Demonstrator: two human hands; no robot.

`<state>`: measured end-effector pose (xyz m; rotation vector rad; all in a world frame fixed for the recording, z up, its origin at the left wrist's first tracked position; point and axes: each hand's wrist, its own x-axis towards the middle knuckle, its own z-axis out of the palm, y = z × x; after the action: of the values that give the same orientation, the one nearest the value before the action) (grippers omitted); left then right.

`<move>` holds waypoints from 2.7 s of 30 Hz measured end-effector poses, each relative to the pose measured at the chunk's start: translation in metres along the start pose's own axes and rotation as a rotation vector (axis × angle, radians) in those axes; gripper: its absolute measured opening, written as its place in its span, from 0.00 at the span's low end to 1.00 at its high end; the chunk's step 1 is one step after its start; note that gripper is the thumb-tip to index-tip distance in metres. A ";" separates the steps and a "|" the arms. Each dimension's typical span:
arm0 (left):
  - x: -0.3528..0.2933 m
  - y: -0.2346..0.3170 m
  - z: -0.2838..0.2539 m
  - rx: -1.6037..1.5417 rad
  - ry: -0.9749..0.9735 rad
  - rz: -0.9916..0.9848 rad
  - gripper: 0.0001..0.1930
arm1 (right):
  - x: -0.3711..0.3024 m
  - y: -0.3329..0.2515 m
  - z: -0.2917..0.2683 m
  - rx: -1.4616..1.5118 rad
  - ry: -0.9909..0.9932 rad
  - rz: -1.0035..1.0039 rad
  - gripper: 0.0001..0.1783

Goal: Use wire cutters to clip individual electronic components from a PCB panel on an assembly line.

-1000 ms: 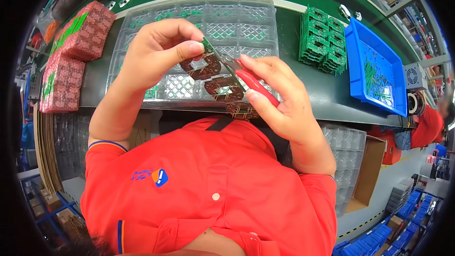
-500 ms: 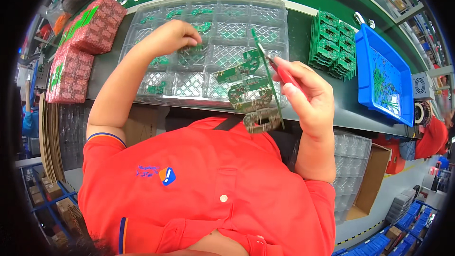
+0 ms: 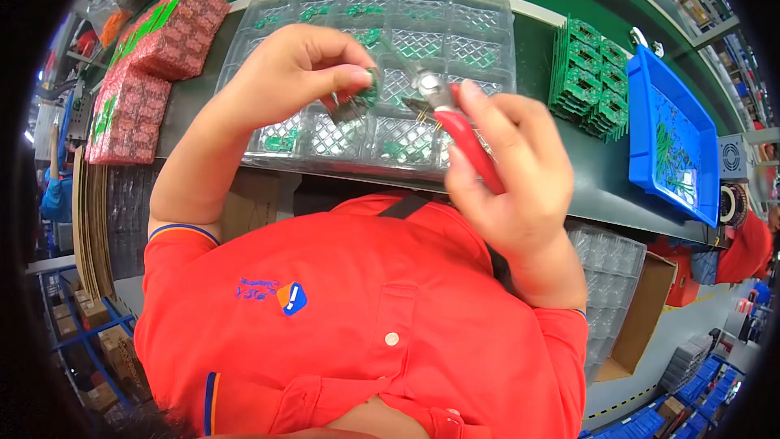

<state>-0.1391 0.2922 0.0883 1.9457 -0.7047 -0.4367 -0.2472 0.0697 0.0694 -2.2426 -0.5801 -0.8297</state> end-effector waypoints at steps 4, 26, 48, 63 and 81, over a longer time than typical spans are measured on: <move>-0.010 -0.043 -0.003 0.446 -0.258 -0.142 0.07 | -0.002 0.013 -0.002 0.273 -0.057 0.208 0.22; 0.088 -0.008 0.024 -0.378 -0.295 0.315 0.06 | -0.051 0.082 -0.004 1.119 -0.083 0.628 0.25; 0.138 -0.018 0.025 -0.108 -0.227 -0.068 0.13 | -0.004 0.098 0.018 -0.230 0.162 0.143 0.20; 0.103 -0.007 0.038 0.140 -0.300 0.144 0.09 | -0.012 0.086 0.016 0.404 0.063 0.447 0.19; 0.089 -0.063 0.040 0.860 -0.175 0.253 0.12 | -0.046 0.068 -0.001 0.601 -0.094 0.572 0.19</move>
<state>-0.0757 0.2292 0.0139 2.5712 -1.3990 -0.1429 -0.2397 0.0145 0.0084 -1.7469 -0.1661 -0.2147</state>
